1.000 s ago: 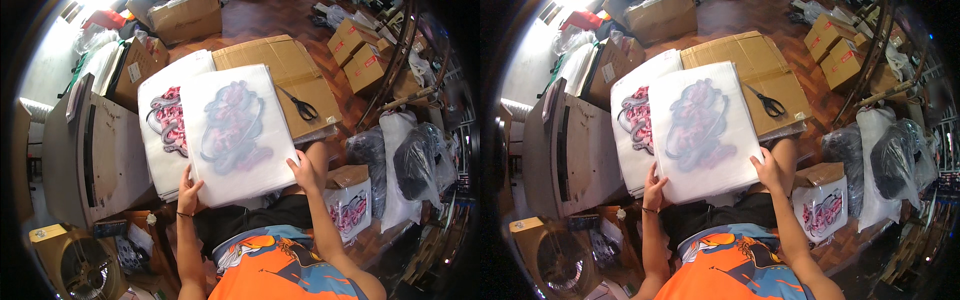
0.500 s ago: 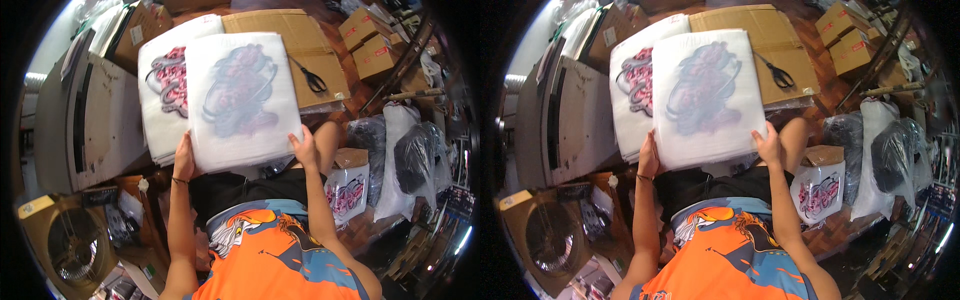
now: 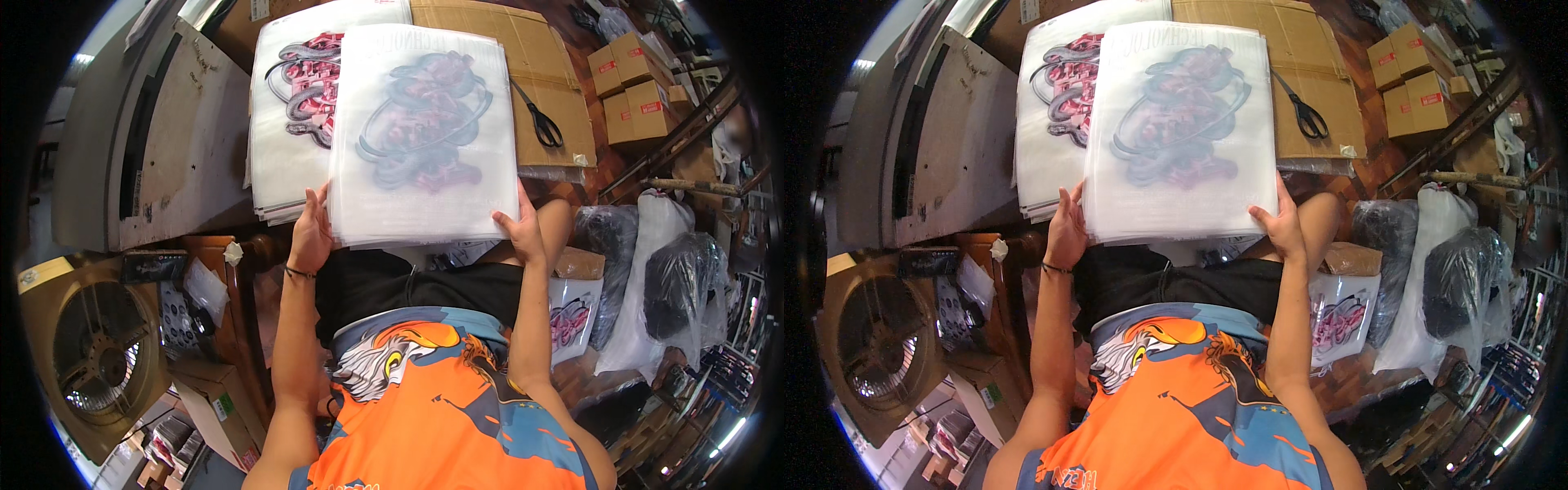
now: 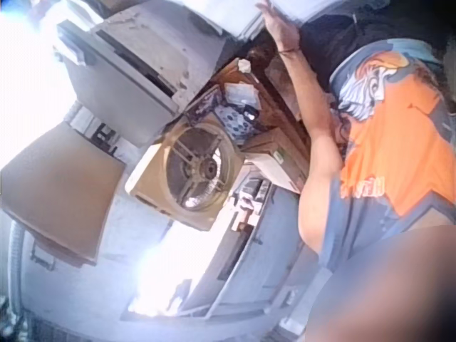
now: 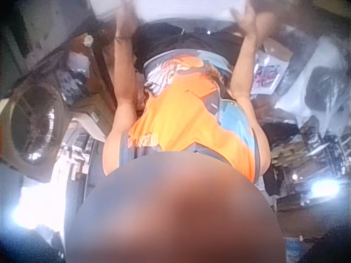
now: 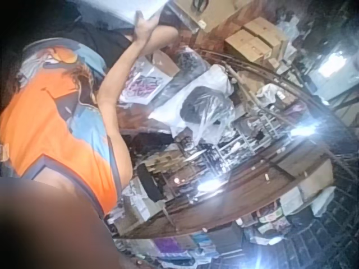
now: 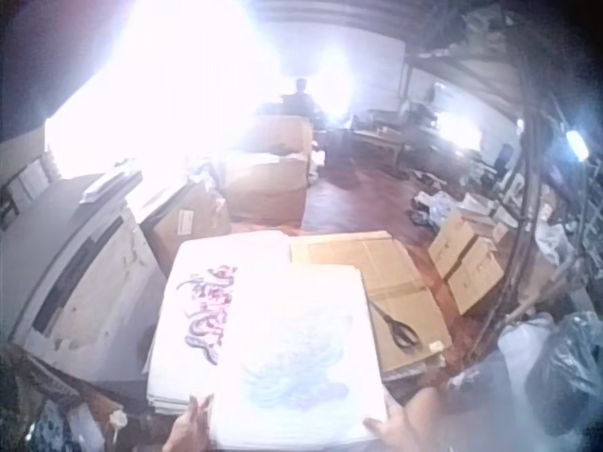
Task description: The person sits on the floor and repeatedly lifts, aligns, and stacks white printed sheets with a red and black graphic. They handle the sheets one by one, smoothing them and building a neat pile on a cardboard surface.
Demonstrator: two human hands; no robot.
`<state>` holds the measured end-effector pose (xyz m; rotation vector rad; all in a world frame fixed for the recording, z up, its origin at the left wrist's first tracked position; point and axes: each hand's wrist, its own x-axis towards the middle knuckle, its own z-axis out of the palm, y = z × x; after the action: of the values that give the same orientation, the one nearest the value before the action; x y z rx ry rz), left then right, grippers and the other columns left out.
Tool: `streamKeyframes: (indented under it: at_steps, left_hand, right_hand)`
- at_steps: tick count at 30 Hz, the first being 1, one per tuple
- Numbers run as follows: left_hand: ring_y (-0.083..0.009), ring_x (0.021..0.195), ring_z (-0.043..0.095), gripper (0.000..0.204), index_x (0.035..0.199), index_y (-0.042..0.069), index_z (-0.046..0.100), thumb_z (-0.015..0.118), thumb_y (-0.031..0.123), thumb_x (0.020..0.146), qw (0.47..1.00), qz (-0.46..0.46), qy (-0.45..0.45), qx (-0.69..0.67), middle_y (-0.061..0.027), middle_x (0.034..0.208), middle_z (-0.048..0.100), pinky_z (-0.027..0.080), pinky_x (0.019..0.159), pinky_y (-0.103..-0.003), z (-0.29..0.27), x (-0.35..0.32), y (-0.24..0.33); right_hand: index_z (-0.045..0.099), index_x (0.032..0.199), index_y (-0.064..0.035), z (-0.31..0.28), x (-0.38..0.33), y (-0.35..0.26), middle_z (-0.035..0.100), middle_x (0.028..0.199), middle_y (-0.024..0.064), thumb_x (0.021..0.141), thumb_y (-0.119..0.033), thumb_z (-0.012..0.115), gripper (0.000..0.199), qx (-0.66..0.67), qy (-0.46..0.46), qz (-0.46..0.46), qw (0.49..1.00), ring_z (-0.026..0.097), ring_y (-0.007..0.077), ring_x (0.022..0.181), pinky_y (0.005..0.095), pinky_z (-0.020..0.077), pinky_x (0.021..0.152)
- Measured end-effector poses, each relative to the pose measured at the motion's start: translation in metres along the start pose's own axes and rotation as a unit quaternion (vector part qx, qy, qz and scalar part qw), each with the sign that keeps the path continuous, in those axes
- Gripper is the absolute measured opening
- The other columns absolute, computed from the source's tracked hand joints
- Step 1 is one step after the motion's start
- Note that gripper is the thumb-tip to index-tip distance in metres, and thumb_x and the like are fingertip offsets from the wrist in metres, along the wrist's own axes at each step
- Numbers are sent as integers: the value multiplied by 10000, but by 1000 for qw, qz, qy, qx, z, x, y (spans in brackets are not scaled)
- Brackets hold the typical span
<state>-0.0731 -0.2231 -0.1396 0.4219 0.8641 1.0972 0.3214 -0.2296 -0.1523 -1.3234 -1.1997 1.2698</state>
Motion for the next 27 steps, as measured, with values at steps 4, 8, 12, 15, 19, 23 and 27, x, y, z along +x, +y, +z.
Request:
streamKeyframes:
  at_steps: [4,8,12,15,19,23,27]
  left_hand:
    - [-228,1342,494,732,1501,-43,343,343,543,1063,999,-28,7,18,-151,1493,475,412,1102,-390,13,-15,-6]
    - [-270,1350,488,824,1489,-41,368,342,638,1024,990,-38,-86,-107,-169,1487,480,408,1108,-430,-9,2,-1]
    - [-310,1309,525,918,1471,-39,408,389,724,961,982,-65,-81,-161,-188,1442,527,407,1110,-457,-5,19,12]
    - [-303,1321,512,921,1488,-40,381,418,714,960,985,-76,-81,-129,-178,1454,515,400,1114,-453,-13,30,9]
    - [-290,1306,524,859,1472,-31,404,453,669,975,987,-118,-54,-99,-163,1433,534,418,1098,-437,-10,26,-2]
    - [-274,1243,581,760,1393,-26,501,509,613,980,997,-70,7,14,-153,1347,604,472,1041,-448,-2,22,-17]
    - [-265,1072,679,636,1265,-19,607,625,532,948,973,-206,-42,-96,-162,1164,691,539,937,-453,6,27,18]
  right_hand:
    - [370,1505,48,1,0,0,524,1431,138,878,-38,731,729,-65,10,-16,998,495,198,1290,308,352,1113]
    - [395,1489,40,-6,-1,13,546,1409,131,940,-169,709,666,101,29,47,993,525,182,1254,315,399,1075]
    - [483,1428,4,-10,-16,24,600,1327,116,991,-362,635,590,282,64,98,952,573,183,1196,328,457,1019]
    - [537,1373,-25,6,-29,20,629,1258,107,1003,-443,587,561,388,115,132,905,598,200,1162,340,472,1002]
    - [577,1304,-39,21,-38,21,651,1223,100,1006,-471,567,525,312,167,120,927,644,185,1072,314,534,872]
    - [592,1277,-43,16,-40,27,686,1143,101,1014,-484,543,516,91,143,149,974,682,154,939,281,556,749]
    - [592,1269,18,-43,-17,24,703,1106,113,982,-536,577,624,239,74,219,943,685,156,891,291,554,735]
